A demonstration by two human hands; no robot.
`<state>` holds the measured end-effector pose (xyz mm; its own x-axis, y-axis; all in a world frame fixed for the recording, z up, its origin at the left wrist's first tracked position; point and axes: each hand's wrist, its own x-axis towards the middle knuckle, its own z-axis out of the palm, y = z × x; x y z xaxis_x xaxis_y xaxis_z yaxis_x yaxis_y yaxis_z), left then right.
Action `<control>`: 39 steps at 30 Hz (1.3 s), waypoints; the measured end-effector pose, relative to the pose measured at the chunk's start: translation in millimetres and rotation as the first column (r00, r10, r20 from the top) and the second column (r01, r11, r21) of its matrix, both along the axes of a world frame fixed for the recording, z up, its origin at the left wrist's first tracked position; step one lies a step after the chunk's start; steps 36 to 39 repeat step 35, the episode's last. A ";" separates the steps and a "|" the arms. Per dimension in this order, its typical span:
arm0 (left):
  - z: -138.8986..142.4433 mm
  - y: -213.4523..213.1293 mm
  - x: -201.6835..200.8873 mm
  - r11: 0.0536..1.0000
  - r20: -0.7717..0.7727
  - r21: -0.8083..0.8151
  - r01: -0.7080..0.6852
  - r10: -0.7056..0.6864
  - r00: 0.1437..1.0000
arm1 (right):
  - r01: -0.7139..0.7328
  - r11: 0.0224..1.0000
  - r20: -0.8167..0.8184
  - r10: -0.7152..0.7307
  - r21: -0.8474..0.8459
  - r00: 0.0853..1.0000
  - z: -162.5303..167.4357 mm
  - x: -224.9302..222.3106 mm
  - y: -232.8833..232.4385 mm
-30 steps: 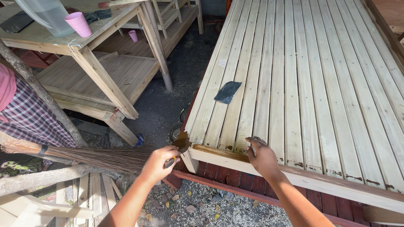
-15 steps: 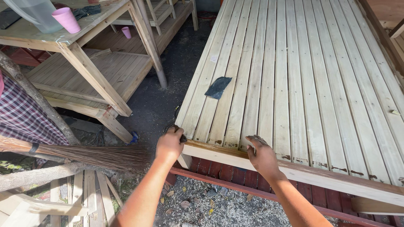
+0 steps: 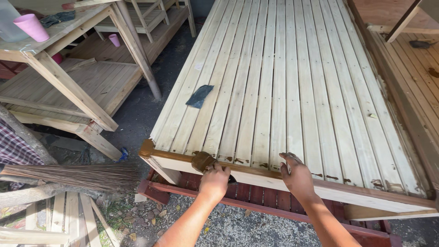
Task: The person applies brown wood stain with a brush to the slatted panels and edges of a wooden bed frame, dipping the brush into a stain lid and moving around the frame to coat different sides and rails.
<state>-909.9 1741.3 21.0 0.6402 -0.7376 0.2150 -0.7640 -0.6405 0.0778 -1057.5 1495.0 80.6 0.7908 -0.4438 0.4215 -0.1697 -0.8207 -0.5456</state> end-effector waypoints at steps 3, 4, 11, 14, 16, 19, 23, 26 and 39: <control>-3.7 -52.9 -41.3 0.996 -0.028 0.086 0.021 -0.018 0.999 | 0.025 1.000 0.013 -0.025 -0.010 1.000 1.1 -29.2 -33.3; -3.8 -71.7 -55.1 0.994 -0.023 0.103 0.039 -0.037 0.999 | 0.045 0.999 0.009 -0.045 0.003 0.999 2.2 -40.4 -45.2; 11.2 -190.5 -169.9 0.966 0.075 0.133 0.224 -0.235 0.969 | 0.170 0.985 -0.026 -0.169 0.041 0.985 17.6 -133.4 -133.4; 29.1 -240.0 -218.0 0.946 0.085 0.121 0.301 -0.312 0.946 | 0.225 0.974 -0.015 -0.225 0.005 0.974 26.7 -176.2 -168.1; 43.8 -274.1 -244.1 0.947 -0.016 0.024 0.319 -0.319 0.948 | 0.325 0.944 -0.091 -0.319 0.060 0.943 30.6 -202.5 -188.5; 67.7 -329.3 -271.3 0.924 -0.198 -0.205 0.323 -0.363 0.911 | 0.432 0.900 -0.102 -0.425 0.063 0.900 34.5 -241.6 -220.8; 76.3 -367.8 -309.1 0.794 0.000 -0.273 0.543 -0.564 0.826 | 0.493 0.863 0.040 -0.499 0.106 0.865 33.2 -297.6 -259.4; 66.0 -386.6 -331.9 0.653 0.134 -0.277 0.705 -0.700 0.701 | 0.642 0.750 -0.139 -0.626 0.161 0.767 28.1 -334.5 -279.9; 11.8 -396.4 -365.4 0.518 0.074 -0.255 0.817 -0.831 0.551 | 0.691 0.716 -0.130 -0.679 0.100 0.722 21.0 -388.3 -293.6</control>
